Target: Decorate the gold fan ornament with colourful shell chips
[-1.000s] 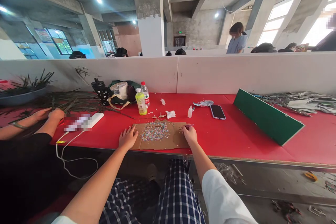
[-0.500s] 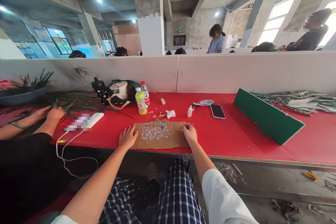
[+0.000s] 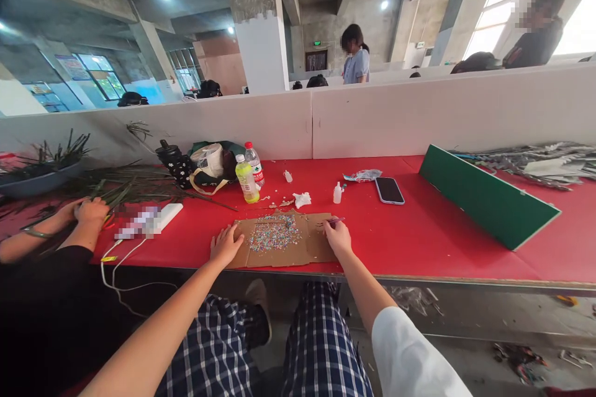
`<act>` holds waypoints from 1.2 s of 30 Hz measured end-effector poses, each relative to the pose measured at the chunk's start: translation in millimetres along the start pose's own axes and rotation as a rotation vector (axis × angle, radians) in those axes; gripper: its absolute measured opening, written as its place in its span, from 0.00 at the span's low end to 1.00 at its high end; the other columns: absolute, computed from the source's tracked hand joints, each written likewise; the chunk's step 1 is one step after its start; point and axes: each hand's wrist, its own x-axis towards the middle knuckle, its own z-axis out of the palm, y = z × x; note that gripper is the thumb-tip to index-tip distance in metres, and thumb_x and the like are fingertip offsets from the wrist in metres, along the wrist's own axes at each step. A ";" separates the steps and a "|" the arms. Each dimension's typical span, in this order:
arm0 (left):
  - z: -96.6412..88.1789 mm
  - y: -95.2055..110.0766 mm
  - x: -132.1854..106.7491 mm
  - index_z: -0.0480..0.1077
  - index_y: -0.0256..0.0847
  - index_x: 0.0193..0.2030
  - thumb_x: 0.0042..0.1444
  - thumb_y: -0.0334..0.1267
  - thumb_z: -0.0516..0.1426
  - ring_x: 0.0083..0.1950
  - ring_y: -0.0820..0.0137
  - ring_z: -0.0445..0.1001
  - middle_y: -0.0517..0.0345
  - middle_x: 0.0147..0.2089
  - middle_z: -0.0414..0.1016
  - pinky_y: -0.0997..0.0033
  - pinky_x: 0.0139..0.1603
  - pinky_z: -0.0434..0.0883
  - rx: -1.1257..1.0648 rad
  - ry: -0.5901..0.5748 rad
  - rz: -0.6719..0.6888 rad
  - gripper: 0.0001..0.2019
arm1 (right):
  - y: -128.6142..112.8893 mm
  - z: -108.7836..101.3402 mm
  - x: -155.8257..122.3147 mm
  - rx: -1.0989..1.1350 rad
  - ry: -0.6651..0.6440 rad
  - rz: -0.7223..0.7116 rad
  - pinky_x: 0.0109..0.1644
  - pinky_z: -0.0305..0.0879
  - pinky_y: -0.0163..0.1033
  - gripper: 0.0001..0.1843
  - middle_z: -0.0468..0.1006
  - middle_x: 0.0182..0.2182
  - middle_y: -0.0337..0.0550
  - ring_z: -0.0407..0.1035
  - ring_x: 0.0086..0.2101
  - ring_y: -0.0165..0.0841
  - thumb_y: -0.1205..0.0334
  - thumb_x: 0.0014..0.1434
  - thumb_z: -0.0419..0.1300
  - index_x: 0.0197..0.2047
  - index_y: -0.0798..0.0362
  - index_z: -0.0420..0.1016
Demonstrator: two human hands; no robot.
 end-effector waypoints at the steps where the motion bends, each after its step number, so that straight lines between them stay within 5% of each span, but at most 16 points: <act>1: -2.8 3.3 1.1 0.64 0.41 0.66 0.65 0.45 0.58 0.71 0.53 0.61 0.46 0.70 0.62 0.36 0.71 0.58 0.004 0.009 0.030 0.25 | -0.8 -0.8 -0.2 0.014 -0.004 0.007 0.46 0.76 0.45 0.17 0.77 0.47 0.46 0.75 0.42 0.34 0.52 0.67 0.60 0.53 0.55 0.73; 9: -23.3 71.6 18.4 0.62 0.44 0.68 0.66 0.39 0.56 0.73 0.60 0.59 0.51 0.70 0.66 0.44 0.77 0.49 -0.096 0.042 0.554 0.24 | -17.0 -8.1 10.3 0.108 -0.061 0.037 0.42 0.75 0.41 0.16 0.78 0.42 0.43 0.74 0.38 0.31 0.51 0.68 0.59 0.48 0.56 0.74; 17: -15.1 127.1 41.0 0.70 0.47 0.59 0.61 0.40 0.63 0.61 0.65 0.73 0.58 0.57 0.78 0.49 0.72 0.60 -0.277 0.062 0.928 0.19 | -56.4 16.8 14.4 0.213 -0.296 -0.042 0.39 0.73 0.39 0.17 0.76 0.33 0.38 0.72 0.32 0.28 0.50 0.68 0.59 0.40 0.57 0.74; 23: -4.3 117.4 64.3 0.76 0.46 0.41 0.65 0.43 0.59 0.41 0.75 0.78 0.66 0.38 0.82 0.65 0.57 0.71 -0.388 0.132 1.083 0.06 | -77.5 38.8 21.9 0.266 -0.410 -0.037 0.40 0.73 0.40 0.20 0.76 0.28 0.37 0.72 0.30 0.28 0.46 0.66 0.60 0.33 0.56 0.74; 27: 4.5 102.2 79.5 0.76 0.44 0.40 0.67 0.43 0.57 0.39 0.75 0.78 0.65 0.38 0.82 0.69 0.45 0.71 -0.411 0.176 1.106 0.09 | -80.8 53.5 29.7 0.282 -0.425 0.005 0.38 0.71 0.40 0.21 0.76 0.23 0.39 0.71 0.27 0.30 0.44 0.62 0.62 0.31 0.55 0.76; 36: 29.4 78.1 126.5 0.77 0.44 0.40 0.69 0.40 0.54 0.39 0.72 0.77 0.63 0.38 0.83 0.67 0.44 0.71 -0.323 0.233 1.103 0.11 | -71.5 61.6 44.5 0.259 -0.313 -0.047 0.36 0.70 0.41 0.14 0.78 0.23 0.40 0.73 0.26 0.32 0.51 0.63 0.62 0.33 0.53 0.75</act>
